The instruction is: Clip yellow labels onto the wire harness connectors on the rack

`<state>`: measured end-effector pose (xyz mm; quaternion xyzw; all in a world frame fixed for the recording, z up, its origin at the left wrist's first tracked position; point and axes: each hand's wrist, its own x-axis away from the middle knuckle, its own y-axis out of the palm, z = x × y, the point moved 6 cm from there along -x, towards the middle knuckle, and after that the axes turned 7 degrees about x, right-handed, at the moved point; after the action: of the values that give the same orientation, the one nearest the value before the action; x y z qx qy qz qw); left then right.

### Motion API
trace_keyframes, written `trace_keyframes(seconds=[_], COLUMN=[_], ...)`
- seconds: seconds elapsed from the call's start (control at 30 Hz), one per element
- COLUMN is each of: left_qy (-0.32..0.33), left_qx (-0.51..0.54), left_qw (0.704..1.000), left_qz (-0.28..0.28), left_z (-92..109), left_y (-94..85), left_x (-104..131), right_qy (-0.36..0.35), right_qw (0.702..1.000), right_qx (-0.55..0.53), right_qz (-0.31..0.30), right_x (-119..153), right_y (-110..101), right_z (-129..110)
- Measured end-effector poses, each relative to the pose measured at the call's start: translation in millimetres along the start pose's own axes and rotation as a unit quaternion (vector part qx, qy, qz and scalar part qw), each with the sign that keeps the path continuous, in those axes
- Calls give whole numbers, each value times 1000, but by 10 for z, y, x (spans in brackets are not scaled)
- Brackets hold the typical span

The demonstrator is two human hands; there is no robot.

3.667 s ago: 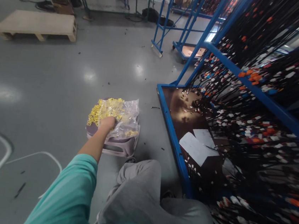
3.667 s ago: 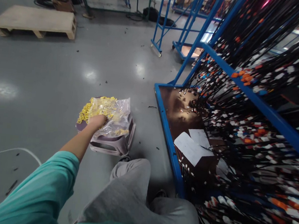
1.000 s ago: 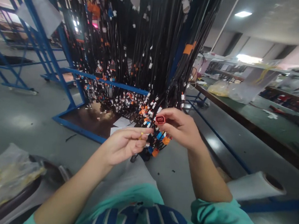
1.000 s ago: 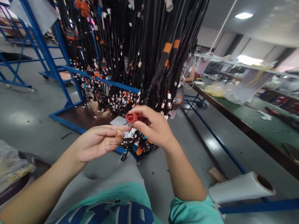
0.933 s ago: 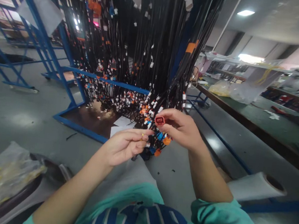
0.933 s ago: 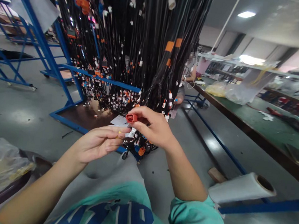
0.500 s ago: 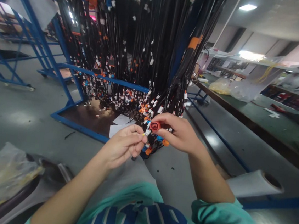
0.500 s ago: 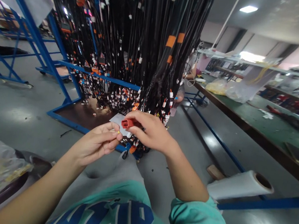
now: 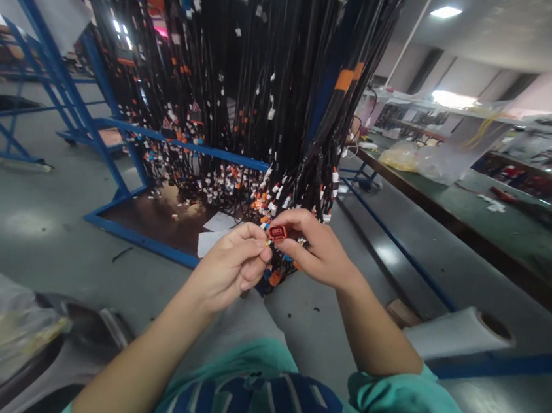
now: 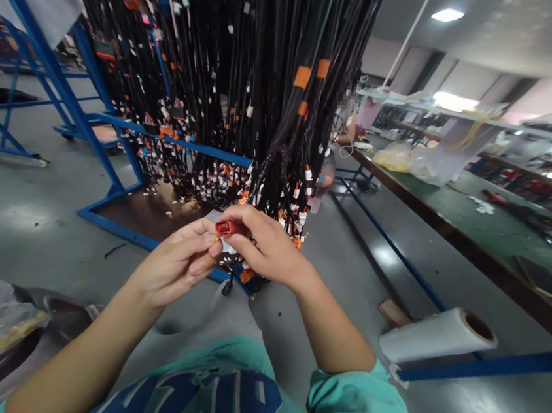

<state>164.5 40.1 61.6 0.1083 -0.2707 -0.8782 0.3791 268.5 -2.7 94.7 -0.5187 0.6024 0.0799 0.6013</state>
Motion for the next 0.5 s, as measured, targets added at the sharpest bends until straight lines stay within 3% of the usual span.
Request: trace_keyframes(seconds=[0.2, 0.33, 0.4, 0.5], left_qy=[-96, -144, -135, -20], left_qx=[66, 120, 121, 38], left_qw=[993, 982, 982, 997], left_qz=[-31, 14, 44, 61], left_z=[-226, -393, -468, -472], left_y=[-52, -51, -25, 41], left_x=[-167, -264, -292, -336], right_qy=[78, 197, 262, 363], right_qw=[992, 960, 911, 772], right_qx=[-20, -122, -222, -391], right_qz=[92, 156, 228, 345], right_x=[92, 226, 333, 520], right_y=[-12, 52, 129, 327], right_z=[110, 263, 356, 514])
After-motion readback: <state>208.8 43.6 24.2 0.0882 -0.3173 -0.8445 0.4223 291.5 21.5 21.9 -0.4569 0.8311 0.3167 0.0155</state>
